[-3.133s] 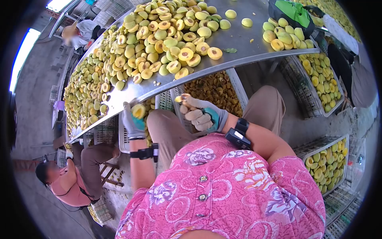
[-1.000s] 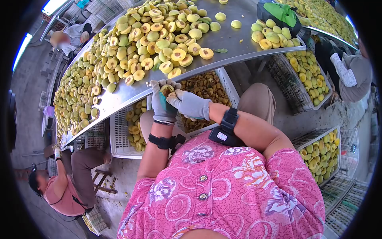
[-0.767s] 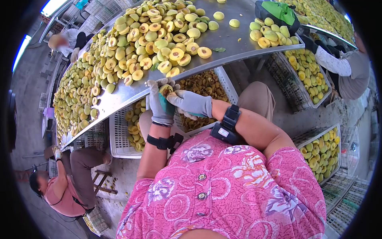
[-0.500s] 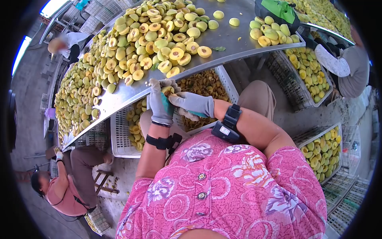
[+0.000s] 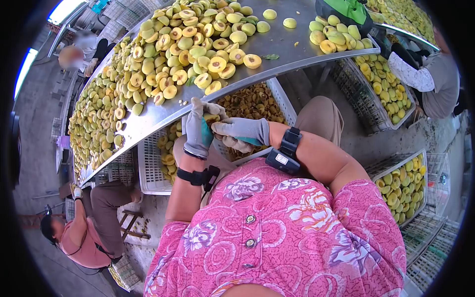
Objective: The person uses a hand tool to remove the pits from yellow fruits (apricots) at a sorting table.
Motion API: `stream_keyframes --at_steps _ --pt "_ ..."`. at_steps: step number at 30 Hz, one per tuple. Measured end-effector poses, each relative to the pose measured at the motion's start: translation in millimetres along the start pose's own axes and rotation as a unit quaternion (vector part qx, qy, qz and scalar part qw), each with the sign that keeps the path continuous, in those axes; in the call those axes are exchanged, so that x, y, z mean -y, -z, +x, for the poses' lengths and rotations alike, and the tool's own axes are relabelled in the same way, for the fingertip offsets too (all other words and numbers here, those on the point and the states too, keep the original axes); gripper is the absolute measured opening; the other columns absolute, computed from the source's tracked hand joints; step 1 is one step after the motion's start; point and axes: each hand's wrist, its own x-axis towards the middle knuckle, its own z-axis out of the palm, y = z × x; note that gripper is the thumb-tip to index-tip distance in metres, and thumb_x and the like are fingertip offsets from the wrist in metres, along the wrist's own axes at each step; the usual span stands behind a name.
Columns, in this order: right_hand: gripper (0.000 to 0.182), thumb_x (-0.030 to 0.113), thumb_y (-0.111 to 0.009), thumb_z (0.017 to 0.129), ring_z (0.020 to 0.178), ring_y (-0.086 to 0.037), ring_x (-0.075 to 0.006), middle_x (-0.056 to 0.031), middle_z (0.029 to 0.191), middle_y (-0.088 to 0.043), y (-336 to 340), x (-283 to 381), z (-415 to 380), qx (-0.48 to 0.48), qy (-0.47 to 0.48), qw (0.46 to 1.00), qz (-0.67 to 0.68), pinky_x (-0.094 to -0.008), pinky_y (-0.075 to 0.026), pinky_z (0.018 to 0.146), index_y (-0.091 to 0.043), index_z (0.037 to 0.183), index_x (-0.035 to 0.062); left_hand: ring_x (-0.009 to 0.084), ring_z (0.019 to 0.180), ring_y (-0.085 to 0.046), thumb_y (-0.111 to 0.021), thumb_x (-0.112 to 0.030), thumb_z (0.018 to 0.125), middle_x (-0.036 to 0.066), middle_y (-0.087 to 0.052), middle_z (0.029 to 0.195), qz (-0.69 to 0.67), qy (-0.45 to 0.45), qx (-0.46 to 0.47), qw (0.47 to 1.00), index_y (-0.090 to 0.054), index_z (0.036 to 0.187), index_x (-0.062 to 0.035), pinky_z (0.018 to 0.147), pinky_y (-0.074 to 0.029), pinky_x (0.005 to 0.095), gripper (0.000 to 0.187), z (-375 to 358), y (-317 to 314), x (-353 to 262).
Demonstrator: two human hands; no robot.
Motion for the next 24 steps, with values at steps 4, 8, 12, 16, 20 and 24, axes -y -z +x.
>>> stream_keyframes --at_steps 4,8,12,16,20,24 --pt "0.040 0.052 -0.049 0.096 0.037 -0.029 -0.0039 0.0072 0.056 -0.037 -2 -6 -2 0.027 -0.015 0.998 0.054 -0.0223 -0.021 0.032 -0.049 0.089 0.0130 0.0235 0.066 -0.061 -0.046 -0.057 0.094 0.013 -0.063 0.074 0.001 0.060 0.041 0.997 -0.057 0.075 -0.0026 0.065 -0.052 0.0339 0.059 -2 2 -7" --pt "0.038 0.049 -0.047 0.097 0.037 -0.028 -0.0024 0.0074 0.058 -0.036 -1 -7 -5 0.086 -0.007 0.990 0.110 -0.0210 -0.021 0.032 -0.050 0.092 0.0116 0.0269 0.066 -0.062 -0.047 -0.050 0.097 0.017 -0.062 0.073 0.032 0.020 0.052 0.998 -0.055 0.069 -0.0029 0.062 -0.054 0.0379 0.055 -2 1 -5" --pt "0.039 0.049 -0.046 0.098 0.037 -0.029 -0.0009 0.0074 0.060 -0.036 4 -13 0 0.154 0.004 0.973 0.172 -0.0196 -0.022 0.031 -0.050 0.098 0.0100 0.0271 0.066 -0.061 -0.047 -0.050 0.097 0.014 -0.060 0.073 -0.131 0.039 0.053 0.989 -0.055 0.071 -0.0055 0.061 -0.054 0.0398 0.052 -4 -1 2" --pt "0.040 0.048 -0.043 0.099 0.037 -0.029 -0.0003 0.0074 0.060 -0.035 14 -21 14 0.268 -0.014 0.912 0.309 -0.0181 -0.022 0.030 -0.051 0.102 0.0087 0.0261 0.071 -0.059 -0.043 -0.052 0.097 0.007 -0.059 0.074 -0.318 0.095 0.074 0.940 -0.055 0.073 -0.0104 0.071 -0.052 0.0435 0.050 2 6 13" --pt "0.040 0.046 -0.040 0.101 0.037 -0.028 -0.0002 0.0074 0.061 -0.035 14 -23 18 0.303 -0.011 0.887 0.348 -0.0174 -0.021 0.029 -0.051 0.103 0.0075 0.0250 0.076 -0.056 -0.039 -0.056 0.097 0.005 -0.056 0.075 -0.369 0.115 0.036 0.921 -0.056 0.075 -0.0113 0.078 -0.049 0.0446 0.053 -1 10 15" --pt "0.039 0.043 -0.040 0.102 0.036 -0.028 -0.0004 0.0071 0.061 -0.036 14 -25 18 0.327 0.004 0.877 0.352 -0.0181 -0.023 0.029 -0.052 0.104 0.0060 0.0245 0.077 -0.056 -0.040 -0.053 0.098 0.006 -0.057 0.074 -0.345 0.045 -0.034 0.937 -0.057 0.078 -0.0083 0.078 -0.049 0.0429 0.052 5 62 13"
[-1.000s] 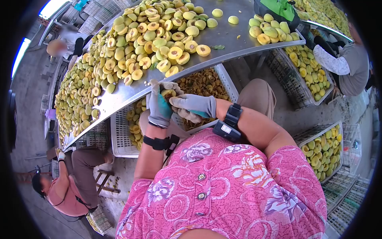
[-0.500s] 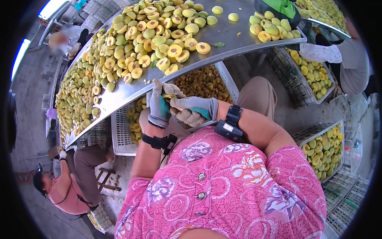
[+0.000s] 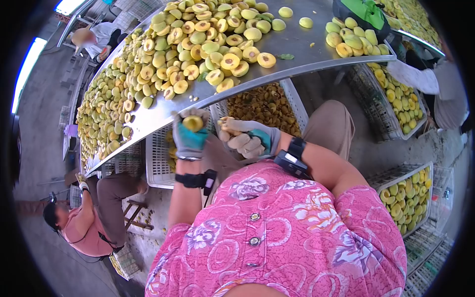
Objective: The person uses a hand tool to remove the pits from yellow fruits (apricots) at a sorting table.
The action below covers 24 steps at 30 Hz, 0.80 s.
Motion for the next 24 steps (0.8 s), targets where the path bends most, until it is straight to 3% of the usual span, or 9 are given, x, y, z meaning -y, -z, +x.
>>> stream_keyframes --at_steps 1,3,6,7,11,12,21,23,24 --pt "0.038 0.042 -0.040 0.102 0.037 -0.029 -0.0006 0.0067 0.061 -0.037 0 2 -2 -0.004 0.009 1.000 0.001 -0.0184 -0.024 0.029 -0.052 0.104 0.0058 0.0242 0.078 -0.057 -0.042 -0.051 0.098 0.007 -0.059 0.076 0.027 -0.030 -0.014 0.999 -0.060 0.081 -0.0068 0.078 -0.049 0.0415 0.050 -6 8 -23" --pt "0.039 0.043 -0.040 0.101 0.037 -0.032 -0.0018 0.0059 0.061 -0.039 24 7 -12 -0.036 0.024 0.999 0.021 -0.0202 -0.027 0.029 -0.053 0.105 0.0065 0.0224 0.084 -0.059 -0.051 -0.042 0.097 0.011 -0.064 0.084 0.307 -0.140 -0.131 0.932 -0.065 0.095 -0.0028 0.080 -0.048 0.0365 0.041 -21 25 -73" --pt "0.041 0.045 -0.038 0.101 0.037 -0.028 -0.0034 0.0062 0.061 -0.035 31 5 -21 -0.180 0.073 0.980 -0.033 -0.0224 -0.025 0.031 -0.053 0.106 0.0069 0.0209 0.096 -0.058 -0.056 -0.023 0.094 0.012 -0.064 0.103 0.679 -0.320 -0.207 0.627 -0.063 0.110 0.0011 0.088 -0.046 0.0323 0.030 -18 38 -118" --pt "0.041 0.045 -0.038 0.101 0.037 -0.028 -0.0034 0.0062 0.061 -0.035 30 4 -19 -0.180 0.069 0.981 -0.034 -0.0224 -0.025 0.031 -0.053 0.106 0.0069 0.0209 0.096 -0.058 -0.056 -0.023 0.094 0.012 -0.064 0.103 0.677 -0.322 -0.211 0.627 -0.063 0.110 0.0011 0.088 -0.046 0.0323 0.030 -14 27 -117" --pt "0.040 0.049 -0.040 0.100 0.038 -0.030 -0.0048 0.0072 0.061 -0.038 23 5 -10 -0.238 0.034 0.965 -0.104 -0.0225 -0.027 0.034 -0.054 0.104 0.0115 0.0304 0.108 -0.056 -0.063 -0.031 0.086 0.017 -0.060 0.116 0.851 -0.280 -0.131 0.425 -0.060 0.116 -0.0055 0.095 -0.043 0.0389 0.040 42 28 -122" --pt "0.040 0.049 -0.040 0.100 0.038 -0.031 -0.0048 0.0073 0.061 -0.039 21 5 -10 -0.264 0.030 0.958 -0.111 -0.0227 -0.027 0.034 -0.054 0.104 0.0127 0.0338 0.113 -0.054 -0.064 -0.034 0.084 0.019 -0.058 0.119 0.850 -0.248 -0.135 0.444 -0.056 0.120 -0.0084 0.097 -0.042 0.0414 0.046 54 24 -116" --pt "0.036 0.052 -0.045 0.097 0.040 -0.033 -0.0038 0.0084 0.061 -0.040 8 4 -18 -0.357 0.038 0.918 -0.168 -0.0210 -0.025 0.035 -0.054 0.099 0.0175 0.0370 0.109 -0.058 -0.069 -0.042 0.077 0.021 -0.059 0.119 0.925 -0.051 -0.196 0.322 -0.055 0.121 -0.0074 0.091 -0.047 0.0443 0.058 120 8 -95" --pt "0.035 0.051 -0.046 0.097 0.040 -0.033 -0.0038 0.0079 0.062 -0.040 4 3 -13 -0.373 0.044 0.908 -0.187 -0.0209 -0.024 0.035 -0.053 0.099 0.0174 0.0367 0.108 -0.059 -0.071 -0.039 0.075 0.020 -0.062 0.113 0.928 -0.063 -0.175 0.322 -0.055 0.121 -0.0076 0.090 -0.048 0.0435 0.058 118 9 -91" --pt "0.034 0.051 -0.046 0.097 0.040 -0.033 -0.0038 0.0074 0.062 -0.041 0 2 -11 -0.388 0.050 0.897 -0.205 -0.0209 -0.023 0.035 -0.053 0.100 0.0173 0.0353 0.103 -0.061 -0.071 -0.036 0.074 0.019 -0.064 0.107 0.913 -0.080 -0.143 0.374 -0.055 0.121 -0.0075 0.088 -0.049 0.0417 0.057 115 10 -89"
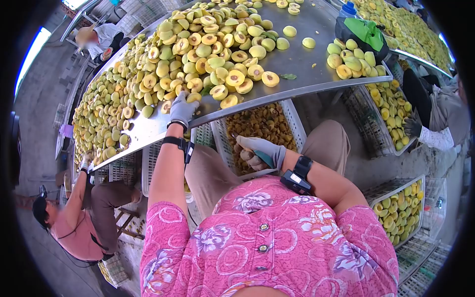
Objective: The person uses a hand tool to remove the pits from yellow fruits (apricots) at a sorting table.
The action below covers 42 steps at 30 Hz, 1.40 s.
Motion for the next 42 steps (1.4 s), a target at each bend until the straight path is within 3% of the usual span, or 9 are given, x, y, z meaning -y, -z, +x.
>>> stream_keyframes --at_steps 7,9,15,22,26,29,31,36,42 --pt "0.033 0.045 -0.046 0.098 0.034 -0.037 -0.0077 0.0018 0.062 -0.046 -25 18 -1 -0.067 0.161 0.961 -0.216 -0.0231 -0.027 0.030 -0.048 0.097 0.0117 0.0290 0.083 -0.064 -0.058 -0.008 0.083 0.010 -0.064 0.095 -0.605 -0.023 0.051 0.794 -0.053 0.114 -0.0049 0.076 -0.053 0.0373 0.031 -47 -13 -25" --pt "0.033 0.043 -0.045 0.099 0.034 -0.043 -0.0095 -0.0005 0.063 -0.049 -31 25 -1 -0.071 0.186 0.950 -0.243 -0.0236 -0.032 0.030 -0.046 0.094 0.0101 0.0296 0.092 -0.062 -0.053 -0.008 0.086 0.013 -0.061 0.105 -0.813 0.011 0.044 0.580 -0.053 0.115 -0.0033 0.084 -0.052 0.0413 0.029 -73 -9 -48" --pt "0.028 0.036 -0.044 0.100 0.037 -0.044 -0.0079 -0.0009 0.066 -0.049 -50 38 -5 -0.122 0.283 0.891 -0.332 -0.0229 -0.034 0.032 -0.046 0.094 0.0087 0.0318 0.107 -0.057 -0.045 -0.031 0.099 0.017 -0.059 0.114 -0.920 -0.013 0.148 0.362 -0.052 0.118 -0.0035 0.095 -0.047 0.0462 0.034 -113 -15 -80" --pt "0.050 0.034 -0.046 0.100 0.045 -0.051 -0.0126 -0.0053 0.072 -0.055 -44 36 -3 -0.160 0.254 0.881 -0.367 -0.0282 -0.041 0.037 -0.037 0.138 0.0025 0.0255 0.099 -0.058 -0.040 -0.035 0.102 0.015 -0.058 0.107 -0.901 0.044 0.123 0.414 -0.046 0.124 -0.0034 0.089 -0.049 0.0388 0.039 -133 -24 -103" --pt "0.051 0.036 -0.045 0.100 0.045 -0.052 -0.0143 -0.0089 0.074 -0.057 -32 28 9 -0.168 0.330 0.820 -0.435 -0.0305 -0.041 0.039 -0.037 0.136 0.0008 0.0227 0.095 -0.058 -0.042 -0.034 0.101 0.013 -0.058 0.103 -0.824 -0.026 0.081 0.560 -0.046 0.120 -0.0018 0.086 -0.049 0.0346 0.038 -136 -28 -104" --pt "0.049 0.038 -0.046 0.099 0.046 -0.054 -0.0156 -0.0109 0.073 -0.058 -19 24 19 -0.167 0.427 0.741 -0.490 -0.0321 -0.041 0.039 -0.039 0.133 0.0031 0.0221 0.088 -0.059 -0.042 -0.037 0.100 0.012 -0.059 0.096 -0.843 -0.001 0.059 0.535 -0.051 0.112 -0.0008 0.080 -0.050 0.0333 0.039 -140 -28 -109" --pt "0.045 0.040 -0.047 0.098 0.045 -0.052 -0.0155 -0.0073 0.069 -0.056 -47 37 -17 -0.178 0.189 0.853 -0.453 -0.0311 -0.040 0.038 -0.043 0.130 0.0076 0.0243 0.087 -0.059 -0.042 -0.038 0.100 0.013 -0.060 0.095 -0.848 0.022 0.079 0.523 -0.052 0.107 -0.0007 0.081 -0.050 0.0362 0.039 -138 -32 -107" --pt "0.036 0.048 -0.046 0.098 0.033 -0.036 -0.0068 0.0036 0.051 -0.041 -34 32 -13 -0.016 0.098 0.971 -0.219 -0.0236 -0.027 0.029 -0.043 0.082 0.0154 0.0250 0.074 -0.059 -0.042 -0.044 0.100 0.012 -0.060 0.083 -0.843 0.050 0.113 0.523 -0.055 0.093 -0.0037 0.071 -0.052 0.0392 0.043 -139 -38 -103" --pt "0.040 0.050 -0.043 0.099 0.035 -0.031 -0.0029 0.0048 0.059 -0.040 -8 23 -1 0.184 -0.003 0.982 0.041 -0.0209 -0.025 0.029 -0.052 0.098 0.0106 0.0239 0.069 -0.060 -0.043 -0.047 0.099 0.012 -0.061 0.084 -0.805 0.019 0.112 0.582 -0.056 0.090 -0.0051 0.064 -0.054 0.0360 0.045 -147 -34 -101"
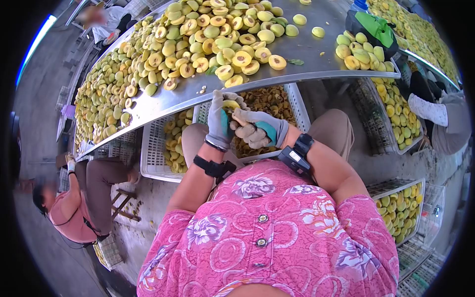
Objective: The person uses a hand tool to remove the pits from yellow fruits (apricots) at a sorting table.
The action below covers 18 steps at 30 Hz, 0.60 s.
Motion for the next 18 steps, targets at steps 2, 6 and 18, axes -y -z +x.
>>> stream_keyframes --at_steps 2,6,18 --pt "0.042 0.047 -0.042 0.100 0.035 -0.028 -0.0018 0.0051 0.063 -0.039 9 -6 3 0.072 -0.004 0.995 0.067 -0.0200 -0.024 0.029 -0.052 0.102 0.0063 0.0230 0.070 -0.061 -0.043 -0.047 0.099 0.010 -0.061 0.081 -0.043 0.021 -0.002 0.999 -0.056 0.088 -0.0062 0.066 -0.054 0.0372 0.044 0 4 4" --pt "0.042 0.045 -0.040 0.101 0.036 -0.027 -0.0015 0.0043 0.062 -0.039 23 -12 11 0.148 -0.043 0.980 0.129 -0.0198 -0.022 0.028 -0.051 0.106 0.0057 0.0243 0.074 -0.062 -0.043 -0.047 0.099 0.010 -0.061 0.078 -0.133 0.081 -0.040 0.987 -0.056 0.088 -0.0069 0.068 -0.054 0.0384 0.044 -9 -4 -4" --pt "0.044 0.050 -0.037 0.100 0.037 -0.026 -0.0015 0.0056 0.060 -0.036 32 -15 -6 0.040 -0.068 0.995 0.060 -0.0200 -0.023 0.031 -0.050 0.105 0.0083 0.0282 0.100 -0.061 -0.057 -0.036 0.091 0.016 -0.063 0.116 0.595 -0.175 -0.298 0.725 -0.056 0.123 -0.0022 0.091 -0.046 0.0356 0.047 11 156 -149"
